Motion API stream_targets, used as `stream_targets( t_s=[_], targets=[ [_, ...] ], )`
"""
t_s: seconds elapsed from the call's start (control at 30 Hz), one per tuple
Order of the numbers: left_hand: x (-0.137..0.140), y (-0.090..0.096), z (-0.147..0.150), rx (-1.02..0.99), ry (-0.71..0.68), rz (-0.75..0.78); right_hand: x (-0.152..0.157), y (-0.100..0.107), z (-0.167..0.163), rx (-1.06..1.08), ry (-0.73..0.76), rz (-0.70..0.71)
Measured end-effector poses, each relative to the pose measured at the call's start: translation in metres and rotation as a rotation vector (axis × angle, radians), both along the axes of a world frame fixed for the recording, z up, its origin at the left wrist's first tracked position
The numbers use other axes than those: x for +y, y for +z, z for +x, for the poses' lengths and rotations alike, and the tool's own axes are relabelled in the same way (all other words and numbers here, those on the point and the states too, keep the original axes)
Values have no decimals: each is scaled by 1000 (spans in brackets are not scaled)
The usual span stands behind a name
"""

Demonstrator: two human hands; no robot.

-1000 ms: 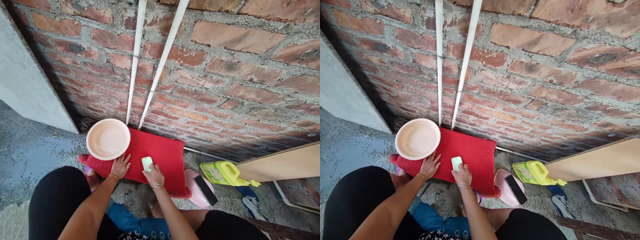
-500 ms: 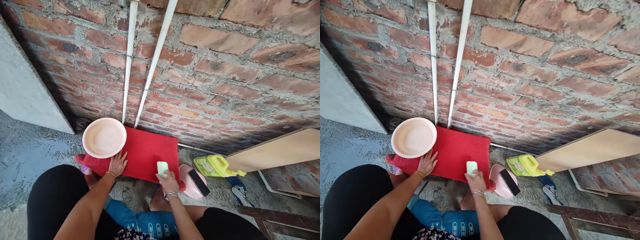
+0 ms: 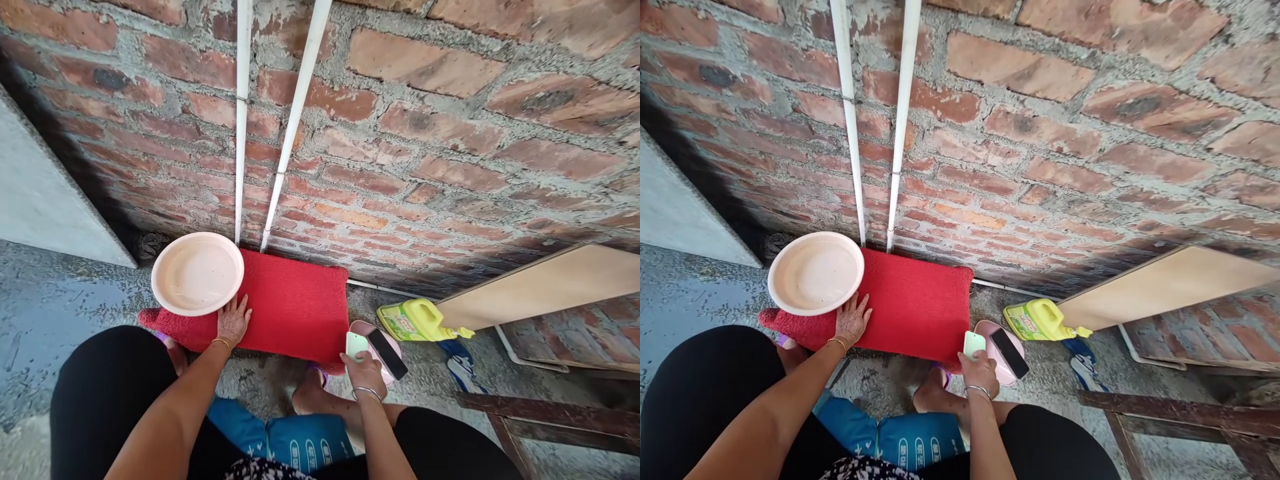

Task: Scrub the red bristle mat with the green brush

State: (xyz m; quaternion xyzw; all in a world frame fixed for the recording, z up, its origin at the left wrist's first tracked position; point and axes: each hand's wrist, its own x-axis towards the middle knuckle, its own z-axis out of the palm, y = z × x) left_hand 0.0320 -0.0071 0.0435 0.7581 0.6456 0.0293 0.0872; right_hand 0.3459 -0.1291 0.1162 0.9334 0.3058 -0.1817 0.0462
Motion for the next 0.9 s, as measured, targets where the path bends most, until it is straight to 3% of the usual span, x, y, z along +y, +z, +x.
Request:
stream_targets(
  t_s=[0.1,0.27,0.37,0.47,0.63,0.9],
  targets=[
    [0,-1,5,10,12,-8,20,-6,-20,13,95,78],
    [1,-4,9,46,9,-20,80,-15,-102,61,482,221],
    [1,-4,10,57,13,-23,112,-18,-140,120,633,224],
    [2,-4,11,67,18,-26,129,-23,-151,154,704,192],
    [3,-3,12,82,18,-44,122,-30,-110,138,563,168],
    [2,0,13,66,16,-65,73,-33,31,-37,54,126]
  ],
)
